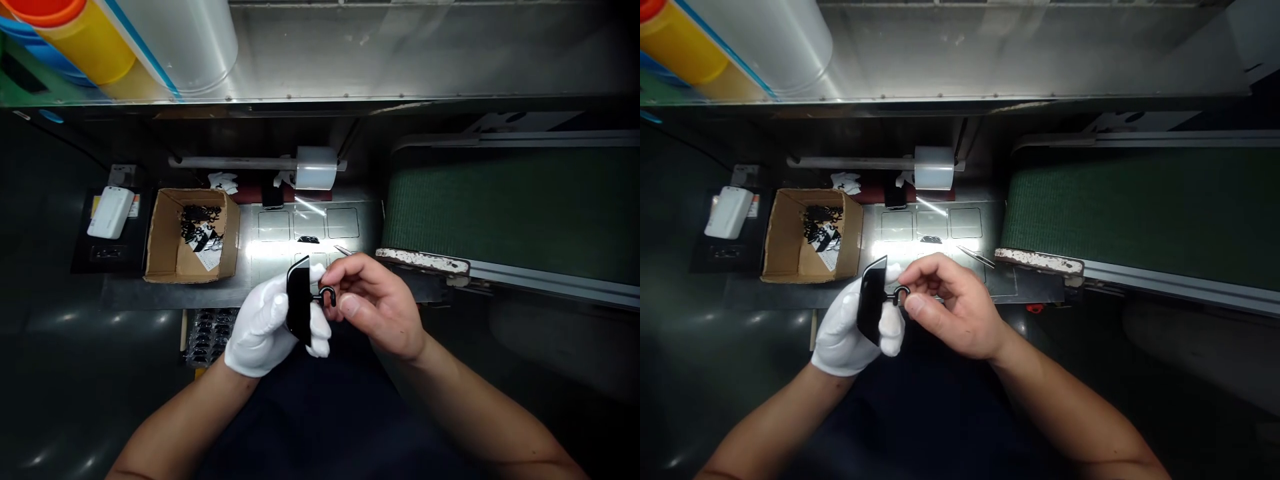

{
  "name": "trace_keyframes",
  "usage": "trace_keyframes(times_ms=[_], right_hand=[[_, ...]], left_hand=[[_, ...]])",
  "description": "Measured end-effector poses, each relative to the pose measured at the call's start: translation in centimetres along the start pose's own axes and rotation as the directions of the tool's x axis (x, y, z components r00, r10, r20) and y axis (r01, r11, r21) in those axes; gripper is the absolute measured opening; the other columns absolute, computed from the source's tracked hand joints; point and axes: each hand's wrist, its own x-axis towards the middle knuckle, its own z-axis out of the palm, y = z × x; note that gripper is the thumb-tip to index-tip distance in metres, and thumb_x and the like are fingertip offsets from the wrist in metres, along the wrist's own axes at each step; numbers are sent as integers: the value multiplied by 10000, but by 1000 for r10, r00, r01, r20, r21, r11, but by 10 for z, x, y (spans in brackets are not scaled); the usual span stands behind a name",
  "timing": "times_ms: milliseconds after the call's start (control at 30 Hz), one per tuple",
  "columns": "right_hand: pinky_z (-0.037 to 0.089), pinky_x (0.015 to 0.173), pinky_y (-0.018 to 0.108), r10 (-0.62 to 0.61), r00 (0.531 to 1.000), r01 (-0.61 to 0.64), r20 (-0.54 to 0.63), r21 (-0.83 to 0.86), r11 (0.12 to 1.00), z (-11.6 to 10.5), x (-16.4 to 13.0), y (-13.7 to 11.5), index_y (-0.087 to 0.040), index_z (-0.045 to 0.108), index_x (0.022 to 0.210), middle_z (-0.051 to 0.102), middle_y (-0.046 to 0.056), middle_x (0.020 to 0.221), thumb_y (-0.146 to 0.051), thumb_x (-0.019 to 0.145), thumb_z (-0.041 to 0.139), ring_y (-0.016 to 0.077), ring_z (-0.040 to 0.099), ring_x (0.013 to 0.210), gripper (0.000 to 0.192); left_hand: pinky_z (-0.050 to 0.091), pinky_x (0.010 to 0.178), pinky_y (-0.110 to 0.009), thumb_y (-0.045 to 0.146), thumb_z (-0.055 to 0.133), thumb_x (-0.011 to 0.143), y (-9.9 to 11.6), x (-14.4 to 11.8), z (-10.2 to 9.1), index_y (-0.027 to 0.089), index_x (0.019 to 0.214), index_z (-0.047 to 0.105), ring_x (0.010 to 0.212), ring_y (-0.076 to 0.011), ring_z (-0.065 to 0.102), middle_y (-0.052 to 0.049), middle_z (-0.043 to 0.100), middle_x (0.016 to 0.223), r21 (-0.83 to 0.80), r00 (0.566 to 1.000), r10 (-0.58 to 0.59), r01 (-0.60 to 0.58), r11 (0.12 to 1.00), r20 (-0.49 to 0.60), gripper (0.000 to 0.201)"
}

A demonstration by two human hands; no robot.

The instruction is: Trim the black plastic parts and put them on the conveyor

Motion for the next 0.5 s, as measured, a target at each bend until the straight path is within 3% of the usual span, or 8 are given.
trace_keyframes(times_ms=[167,267,300,367,433,500], right_hand=[[520,549,195,209,977,-212,41,73,975,-8,0,-7,-173,681,1009,670,4,782,-383,958,752,92,627,613,227],[520,514,182,227,972,-230,64,48,972,-13,-2,-9,-177,684,1007,679,-10,740,-343,983,720,85,628,564,172],[526,511,184,180,983,-180,41,7,984,-16,-2,-9,-185,690,1028,688,-13,747,-307,992,709,85,633,556,128],[573,577,216,-30,1000,29,-3,-181,983,-22,-3,-7,-203,707,1083,732,7,835,-207,975,719,108,685,634,109],[622,736,281,-275,959,280,74,-406,870,-30,-1,-6,-207,720,1134,763,54,989,-106,931,741,162,738,835,227],[623,859,330,-375,896,444,238,-514,734,-38,2,-4,-187,723,1160,757,97,1092,-57,910,742,204,731,997,283]], left_hand=[[559,589,-307,476,556,1024,-3,3,6,154,1395,639,536,-176,654,-54,736,673,57,999,-22,24,998,-40,499],[556,579,-301,510,576,1011,-7,8,5,155,1406,631,589,-198,684,-67,747,702,54,998,-55,58,997,-41,533],[558,573,-306,573,579,994,-9,10,3,137,1402,632,615,-219,701,-85,753,721,46,996,-85,87,995,-41,600],[569,571,-323,721,537,948,-13,13,-3,99,1374,649,666,-261,732,-130,766,770,19,987,-151,152,988,-53,763],[582,584,-326,779,503,923,-17,13,-8,83,1333,680,694,-273,747,-153,776,815,-35,979,-187,185,982,-76,827],[589,595,-316,708,548,948,-21,12,-9,111,1339,689,724,-270,758,-154,788,859,-74,982,-177,172,982,-70,727]])
